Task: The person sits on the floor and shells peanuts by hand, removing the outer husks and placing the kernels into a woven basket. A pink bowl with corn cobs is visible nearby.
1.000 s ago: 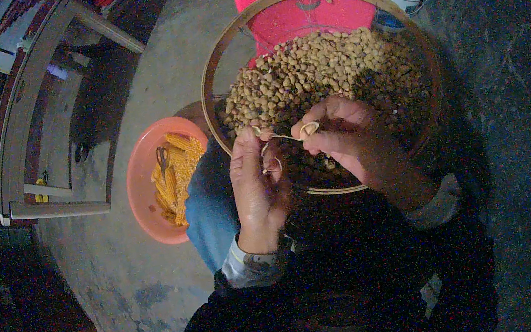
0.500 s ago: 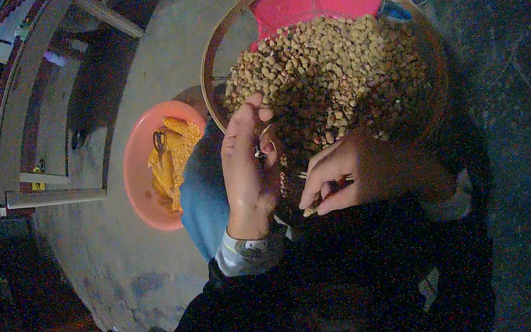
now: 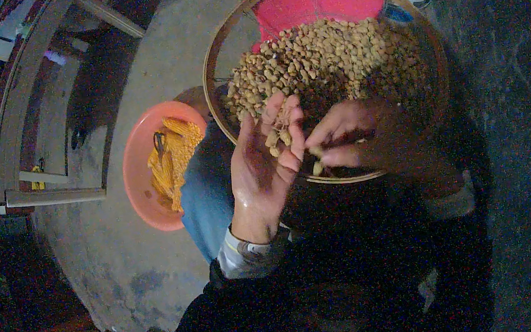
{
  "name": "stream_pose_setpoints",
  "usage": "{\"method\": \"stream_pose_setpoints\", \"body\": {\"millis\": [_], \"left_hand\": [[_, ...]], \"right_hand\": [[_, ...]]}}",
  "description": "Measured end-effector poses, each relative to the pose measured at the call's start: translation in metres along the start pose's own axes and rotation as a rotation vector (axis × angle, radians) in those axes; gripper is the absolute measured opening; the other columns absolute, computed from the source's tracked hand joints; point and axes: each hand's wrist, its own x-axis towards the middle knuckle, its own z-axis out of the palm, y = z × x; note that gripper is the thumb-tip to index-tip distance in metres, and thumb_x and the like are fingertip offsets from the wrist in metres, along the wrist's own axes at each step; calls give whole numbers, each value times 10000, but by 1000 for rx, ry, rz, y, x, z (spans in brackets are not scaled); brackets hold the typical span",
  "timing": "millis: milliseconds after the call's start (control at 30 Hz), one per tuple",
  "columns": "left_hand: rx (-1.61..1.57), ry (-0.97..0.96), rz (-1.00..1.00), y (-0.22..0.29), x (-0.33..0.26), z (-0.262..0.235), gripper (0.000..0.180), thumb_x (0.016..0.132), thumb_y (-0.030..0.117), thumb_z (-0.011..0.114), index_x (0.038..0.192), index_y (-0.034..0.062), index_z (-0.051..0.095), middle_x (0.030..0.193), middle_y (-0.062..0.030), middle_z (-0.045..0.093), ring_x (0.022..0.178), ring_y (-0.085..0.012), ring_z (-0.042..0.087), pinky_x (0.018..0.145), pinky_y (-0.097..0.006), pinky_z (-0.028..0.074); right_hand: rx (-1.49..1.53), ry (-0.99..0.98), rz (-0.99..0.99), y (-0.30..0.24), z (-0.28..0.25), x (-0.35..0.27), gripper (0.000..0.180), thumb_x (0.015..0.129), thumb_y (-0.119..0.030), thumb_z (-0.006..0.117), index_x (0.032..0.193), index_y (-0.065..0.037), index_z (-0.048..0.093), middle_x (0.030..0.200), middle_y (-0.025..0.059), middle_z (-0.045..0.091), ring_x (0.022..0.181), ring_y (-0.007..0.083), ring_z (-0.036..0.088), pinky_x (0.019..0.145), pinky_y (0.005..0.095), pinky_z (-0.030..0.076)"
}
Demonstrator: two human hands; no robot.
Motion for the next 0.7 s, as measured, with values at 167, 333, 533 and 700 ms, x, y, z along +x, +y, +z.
{"method": "stream_pose_setpoints", "body": {"millis": [167, 333, 533, 700], "left_hand": [[-90, -151, -12, 2, -3, -6, 501, 976, 368, 380, 1308, -7, 396, 1357, -202, 417, 1228, -310, 447, 999, -378, 421], [-109, -210, -47, -1, -2, 0, 517, 970, 386, 387, 1333, 18, 378, 1393, -198, 378, 1283, -320, 390, 1035, -405, 381], [84, -142, -55, -5, -5, 4, 467, 980, 360, 387, 1319, 39, 402, 1331, -141, 456, 1227, -256, 453, 1026, -359, 389], [313, -94, -105, -13, -4, -2, 387, 959, 167, 467, 1304, -3, 422, 1286, -152, 503, 1158, -229, 521, 957, -302, 462]], "right_hand": [[141, 508, 47, -8, -33, -6, 249, 764, -92, 679, 998, -39, 612, 936, 40, 629, 850, 125, 581, 773, 254, 465], [79, 1023, -197, 3, -92, -23, 317, 861, -161, 619, 1140, -22, 562, 1084, 66, 592, 891, 99, 549, 825, 230, 439], [182, 885, -283, 38, -140, -50, 306, 918, -130, 544, 1195, 0, 531, 1128, 94, 584, 872, 108, 554, 786, 234, 462], [901, 421, -156, 33, -105, -20, 278, 918, -124, 533, 1177, -20, 531, 1070, 71, 597, 881, 126, 567, 724, 227, 479]]}}
